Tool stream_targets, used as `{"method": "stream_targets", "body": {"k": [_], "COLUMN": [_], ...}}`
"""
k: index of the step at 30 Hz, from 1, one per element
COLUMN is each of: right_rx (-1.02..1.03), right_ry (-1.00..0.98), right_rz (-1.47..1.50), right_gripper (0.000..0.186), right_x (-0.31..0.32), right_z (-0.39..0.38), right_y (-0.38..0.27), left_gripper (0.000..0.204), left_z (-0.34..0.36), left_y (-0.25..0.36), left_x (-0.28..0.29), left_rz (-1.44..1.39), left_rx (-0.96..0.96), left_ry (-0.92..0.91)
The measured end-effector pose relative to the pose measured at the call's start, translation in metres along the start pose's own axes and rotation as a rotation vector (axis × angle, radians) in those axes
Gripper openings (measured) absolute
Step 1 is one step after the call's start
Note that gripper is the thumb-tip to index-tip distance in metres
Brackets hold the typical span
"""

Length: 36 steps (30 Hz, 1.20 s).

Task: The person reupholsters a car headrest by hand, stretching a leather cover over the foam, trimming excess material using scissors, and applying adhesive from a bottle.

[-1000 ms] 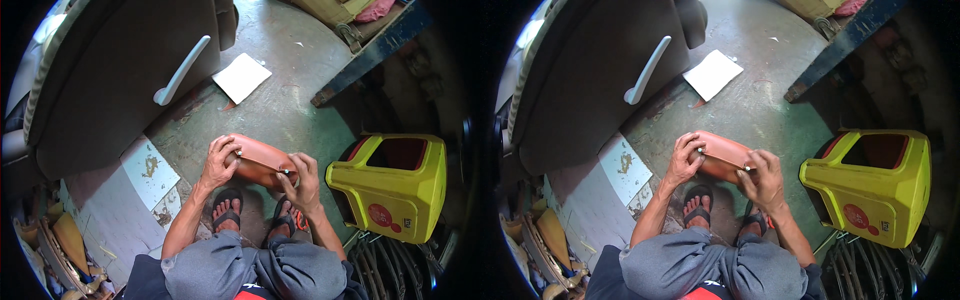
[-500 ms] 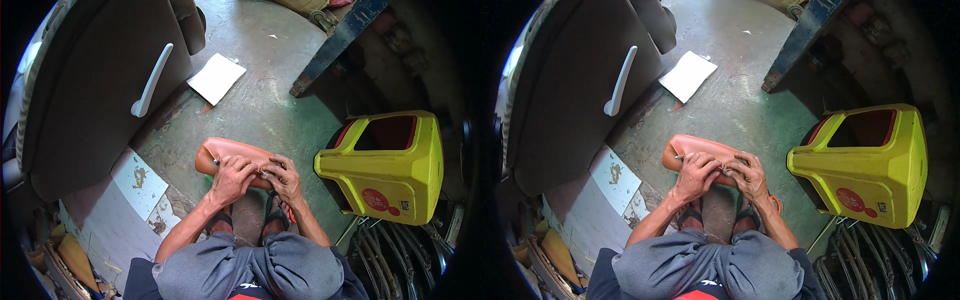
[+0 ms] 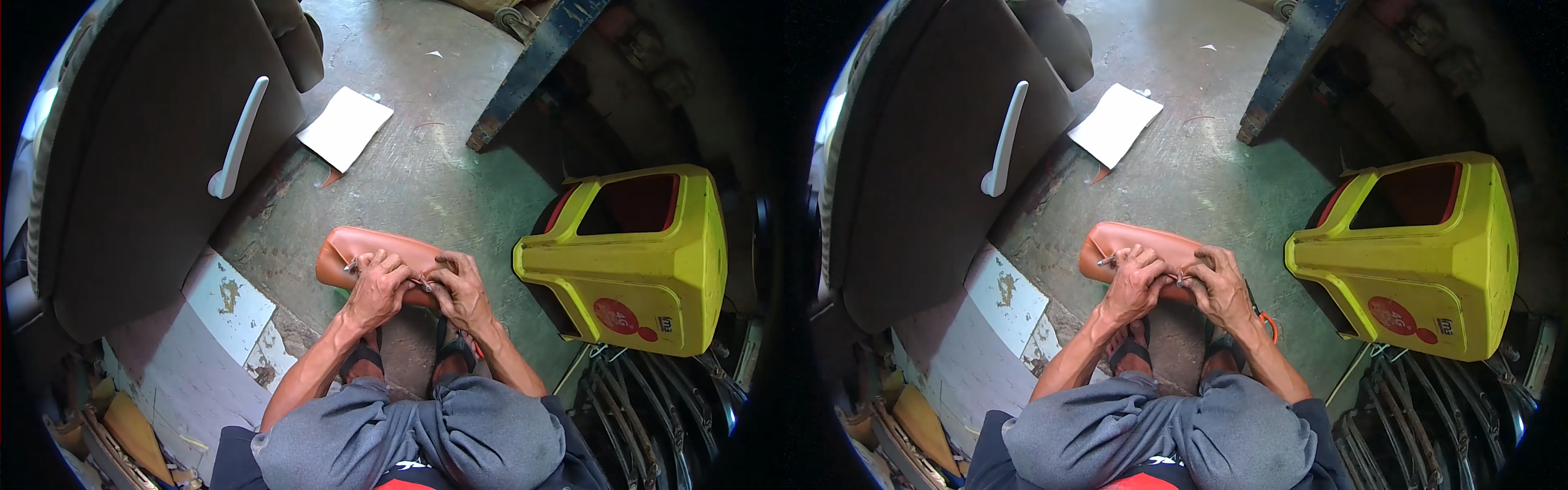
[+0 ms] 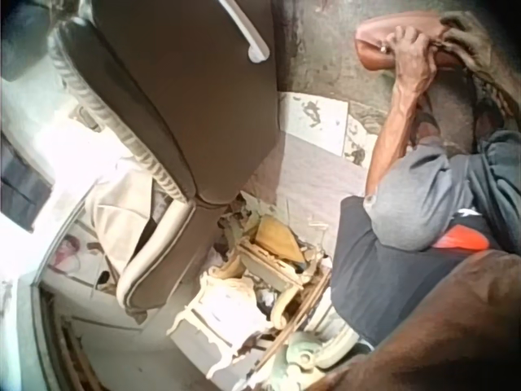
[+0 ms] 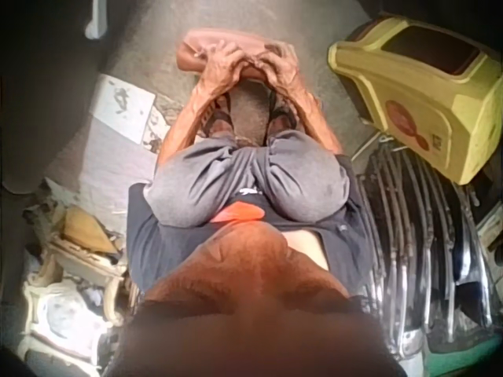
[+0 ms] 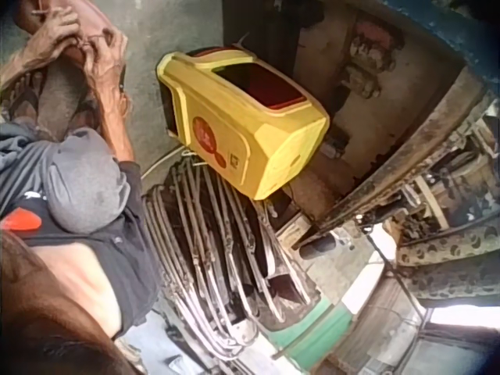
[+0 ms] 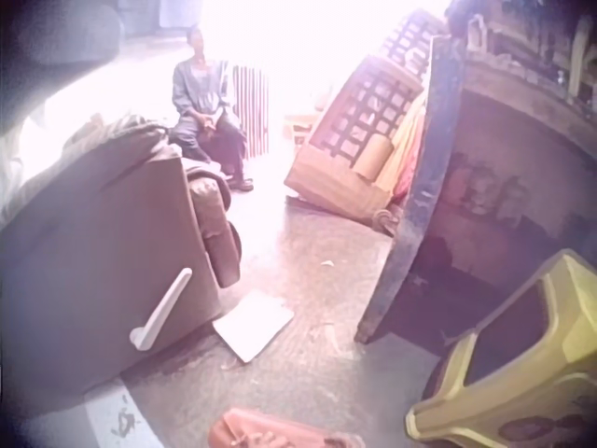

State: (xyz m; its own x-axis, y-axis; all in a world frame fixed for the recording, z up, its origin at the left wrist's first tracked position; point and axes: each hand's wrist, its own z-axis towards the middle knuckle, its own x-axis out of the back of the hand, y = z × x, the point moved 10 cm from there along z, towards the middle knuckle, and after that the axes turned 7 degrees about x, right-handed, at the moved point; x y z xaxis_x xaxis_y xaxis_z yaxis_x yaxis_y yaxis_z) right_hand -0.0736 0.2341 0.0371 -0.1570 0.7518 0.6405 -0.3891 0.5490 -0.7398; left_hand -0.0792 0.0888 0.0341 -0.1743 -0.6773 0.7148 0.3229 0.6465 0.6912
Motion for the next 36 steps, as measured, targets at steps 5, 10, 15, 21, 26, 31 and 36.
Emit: {"method": "stream_targets", "body": {"k": [5, 10, 15, 21, 26, 31, 36], "right_rx": [-0.016, -0.112, -0.105, -0.528, -0.81, -0.772, -0.999], "right_ry": [0.005, -0.025, 0.077, 0.051, -0.301, -0.191, -0.136], "right_rz": [-0.035, 0.014, 0.03, -0.179, -0.252, -0.159, -0.081], "right_gripper": [0.019, 0.02, 0.033, 0.04, 0.059, 0.072, 0.062], "right_x": [0.0, 0.0, 0.013, 0.04, 0.007, 0.01, 0.008], "right_z": [0.001, 0.005, -0.005, -0.106, -0.214, -0.226, -0.231], "right_y": [0.003, 0.014, 0.014, 0.087, 0.116, 0.123, 0.136], "left_gripper": [0.007, 0.006, 0.006, 0.008, 0.007, 0.007, 0.007], "left_z": [0.006, 0.014, 0.014, 0.016, 0.012, 0.012, 0.011], "left_y": [0.005, 0.004, 0.0, 0.002, -0.001, 0.004, 0.0], "left_x": [0.0, 0.002, 0.005, 0.004, 0.008, 0.012, 0.013], "left_rz": [0.06, 0.095, 0.028, 0.021, 0.022, 0.004, 0.024], "left_rx": [0.015, 0.032, 0.05, 0.035, 0.015, -0.002, 0.002], "left_ry": [0.033, 0.027, 0.046, 0.053, 0.085, 0.098, 0.1]}}
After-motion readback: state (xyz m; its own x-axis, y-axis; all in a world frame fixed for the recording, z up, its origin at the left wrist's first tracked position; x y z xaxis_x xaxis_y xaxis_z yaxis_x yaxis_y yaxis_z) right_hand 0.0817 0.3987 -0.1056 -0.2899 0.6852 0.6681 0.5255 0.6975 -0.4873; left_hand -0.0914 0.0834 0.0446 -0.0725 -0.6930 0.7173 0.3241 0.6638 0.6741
